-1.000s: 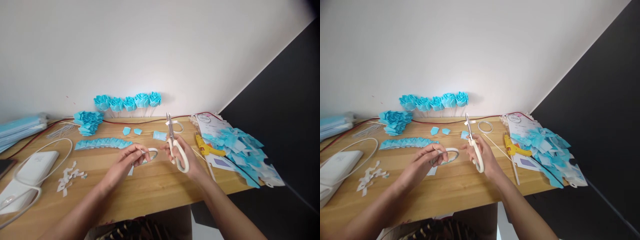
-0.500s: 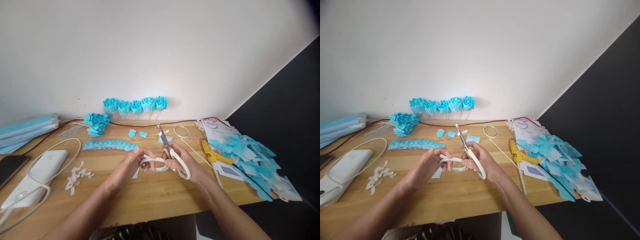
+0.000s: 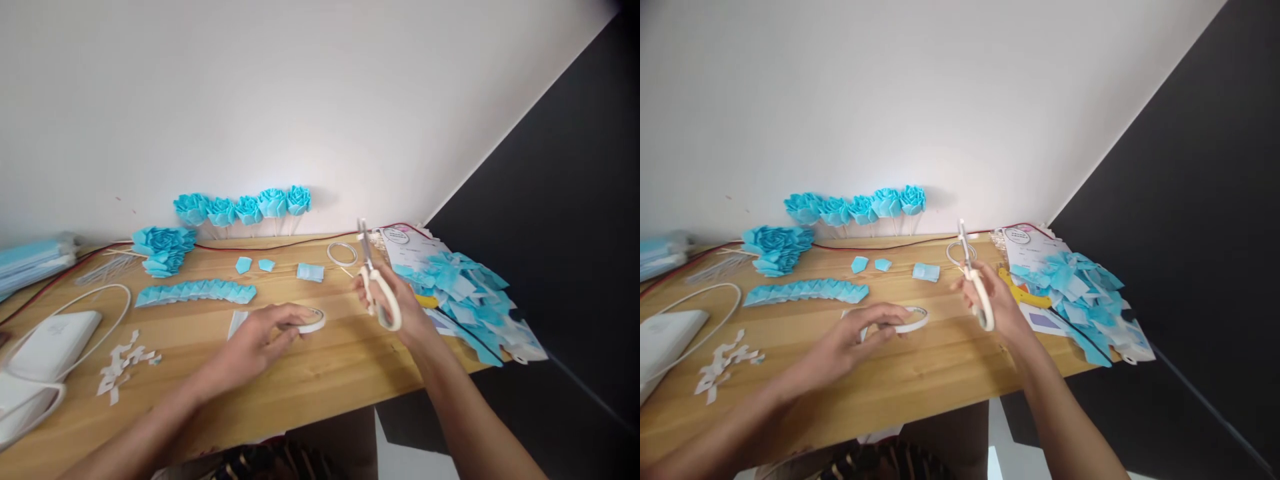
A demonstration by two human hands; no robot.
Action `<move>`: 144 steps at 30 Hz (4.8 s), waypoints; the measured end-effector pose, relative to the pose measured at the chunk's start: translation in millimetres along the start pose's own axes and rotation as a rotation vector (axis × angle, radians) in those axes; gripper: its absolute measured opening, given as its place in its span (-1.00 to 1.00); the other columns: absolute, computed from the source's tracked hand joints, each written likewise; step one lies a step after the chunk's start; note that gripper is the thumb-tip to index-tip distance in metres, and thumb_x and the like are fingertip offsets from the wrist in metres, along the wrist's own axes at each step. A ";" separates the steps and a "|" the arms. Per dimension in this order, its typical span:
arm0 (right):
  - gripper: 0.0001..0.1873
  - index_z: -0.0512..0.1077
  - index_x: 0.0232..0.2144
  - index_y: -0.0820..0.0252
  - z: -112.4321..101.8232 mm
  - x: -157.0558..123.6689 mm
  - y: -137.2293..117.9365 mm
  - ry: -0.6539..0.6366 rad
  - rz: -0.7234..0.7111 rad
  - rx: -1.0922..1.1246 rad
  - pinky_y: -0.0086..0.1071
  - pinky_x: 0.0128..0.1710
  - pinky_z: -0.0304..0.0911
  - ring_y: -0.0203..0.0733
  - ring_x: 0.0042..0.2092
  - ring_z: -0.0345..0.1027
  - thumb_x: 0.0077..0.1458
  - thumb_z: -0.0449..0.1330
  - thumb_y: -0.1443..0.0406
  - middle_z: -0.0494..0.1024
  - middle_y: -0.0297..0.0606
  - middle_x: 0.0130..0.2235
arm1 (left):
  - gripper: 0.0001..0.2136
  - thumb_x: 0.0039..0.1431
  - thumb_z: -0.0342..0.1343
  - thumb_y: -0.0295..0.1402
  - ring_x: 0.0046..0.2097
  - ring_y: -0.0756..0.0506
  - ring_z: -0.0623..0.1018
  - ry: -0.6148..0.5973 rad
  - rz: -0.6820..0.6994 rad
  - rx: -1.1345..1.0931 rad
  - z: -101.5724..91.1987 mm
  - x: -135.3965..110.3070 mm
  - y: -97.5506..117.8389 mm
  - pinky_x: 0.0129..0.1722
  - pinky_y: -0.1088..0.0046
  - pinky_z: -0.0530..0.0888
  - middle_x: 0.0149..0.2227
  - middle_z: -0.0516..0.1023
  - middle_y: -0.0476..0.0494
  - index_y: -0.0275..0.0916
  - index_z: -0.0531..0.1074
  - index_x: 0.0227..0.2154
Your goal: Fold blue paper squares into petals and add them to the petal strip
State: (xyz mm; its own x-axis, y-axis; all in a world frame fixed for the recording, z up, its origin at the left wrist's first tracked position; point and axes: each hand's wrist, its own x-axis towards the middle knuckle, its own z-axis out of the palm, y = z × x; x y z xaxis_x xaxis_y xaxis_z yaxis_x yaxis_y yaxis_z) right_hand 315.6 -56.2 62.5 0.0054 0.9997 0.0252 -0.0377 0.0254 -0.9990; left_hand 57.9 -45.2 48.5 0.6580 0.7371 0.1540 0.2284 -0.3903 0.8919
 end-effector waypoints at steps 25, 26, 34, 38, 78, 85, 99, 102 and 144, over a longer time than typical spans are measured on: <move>-0.50 0.32 0.07 0.08 37.7 -60.2 20.4 -0.251 -0.110 -1.084 -0.18 -0.06 0.20 -0.03 -0.04 0.34 0.03 0.18 0.33 0.50 -0.16 -0.07 | -0.79 0.20 0.05 -0.22 -0.25 -0.11 0.53 0.324 -0.126 0.236 -34.0 -54.7 -2.2 -0.24 0.44 0.39 -0.32 0.58 -0.08 -0.19 0.51 -0.39; -0.48 0.30 0.09 0.11 37.8 -62.8 26.3 -0.238 -0.126 -1.165 -0.17 -0.07 0.21 -0.02 -0.04 0.34 0.04 0.15 0.37 0.50 -0.15 -0.08 | -0.78 0.19 0.06 -0.20 -0.26 -0.11 0.54 0.332 -0.155 0.236 -37.2 -59.9 -5.8 -0.25 0.45 0.39 -0.33 0.59 -0.07 -0.18 0.51 -0.41; -0.53 0.31 0.05 0.23 41.8 -61.9 36.5 -0.153 -0.398 -1.398 -0.16 -0.13 0.22 0.01 -0.13 0.26 0.04 0.12 0.42 0.46 -0.10 -0.20 | -0.78 0.20 0.05 -0.21 -0.31 -0.09 0.54 0.257 -0.161 0.249 -34.1 -58.8 -17.2 -0.30 0.47 0.40 -0.37 0.58 -0.07 -0.20 0.51 -0.41; -0.57 0.34 0.03 0.20 49.0 -61.0 30.5 -0.150 -0.491 -1.410 -0.17 -0.15 0.21 0.00 -0.14 0.25 0.07 0.10 0.41 0.44 -0.11 -0.22 | -0.80 0.23 0.03 -0.27 -0.35 -0.07 0.50 0.252 -0.048 0.326 -27.7 -48.5 -14.6 -0.33 0.45 0.37 -0.40 0.55 -0.11 -0.21 0.52 -0.37; -0.45 0.27 -0.13 0.20 89.9 -64.7 28.1 -0.453 0.409 0.157 -0.44 -0.42 0.13 -0.33 -0.41 0.24 -0.01 0.22 -0.06 0.45 -0.22 -0.29 | -0.82 0.14 0.05 -0.28 -0.63 0.09 0.06 0.460 -0.246 0.008 -3.1 -50.3 5.6 -0.63 0.57 0.04 -0.69 0.02 0.17 -0.27 0.45 -0.42; -0.57 0.32 0.02 0.06 60.9 -68.4 30.4 -0.225 -0.006 -0.952 -0.15 -0.04 0.21 -0.01 -0.04 0.33 0.05 0.15 0.29 0.47 -0.17 -0.08 | -0.75 0.05 0.09 -0.14 -0.51 -0.01 0.41 0.714 -0.520 0.304 -52.3 -92.5 -19.0 -0.53 0.56 0.28 -0.59 0.44 0.04 -0.22 0.50 -0.35; -0.63 0.36 -0.08 0.10 2.2 -42.2 54.8 -0.126 -0.269 -1.416 -0.14 -0.16 0.31 0.06 -0.11 0.43 0.07 0.12 0.10 0.54 -0.14 -0.14 | -0.63 0.12 0.00 -0.06 -0.41 -0.08 0.54 0.738 -0.769 0.464 -103.1 -149.7 -60.8 -0.43 0.53 0.39 -0.42 0.59 -0.04 -0.25 0.51 -0.25; -0.64 0.35 -0.09 0.03 6.8 -48.6 60.9 -0.226 -0.275 -1.346 -0.18 -0.22 0.35 0.01 -0.14 0.45 0.08 0.12 0.08 0.55 -0.20 -0.13 | -0.64 0.21 -0.08 -0.10 -0.37 -0.07 0.53 0.691 -0.746 0.569 -107.0 -153.7 -61.4 -0.39 0.54 0.36 -0.40 0.59 -0.03 -0.23 0.52 -0.25; -0.90 0.39 -0.31 0.20 149.1 26.5 37.8 -0.485 -0.314 -1.294 -0.37 -0.30 0.15 -0.15 -0.21 0.37 0.17 0.07 0.41 0.52 -0.21 -0.26 | -0.76 0.20 -0.03 -0.39 -0.18 -0.11 0.53 0.398 -0.120 0.468 -60.6 -77.2 -8.5 -0.14 0.36 0.45 -0.22 0.57 -0.14 -0.20 0.47 -0.13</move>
State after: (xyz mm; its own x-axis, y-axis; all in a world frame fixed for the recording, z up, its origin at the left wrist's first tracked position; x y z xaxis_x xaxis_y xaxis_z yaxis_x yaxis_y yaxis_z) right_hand 165.3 -28.1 31.1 -0.5059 0.8626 -0.0049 0.8308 0.4858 -0.2716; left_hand -38.3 -65.3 54.8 0.3113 0.9046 0.2911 0.6333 -0.4258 0.6462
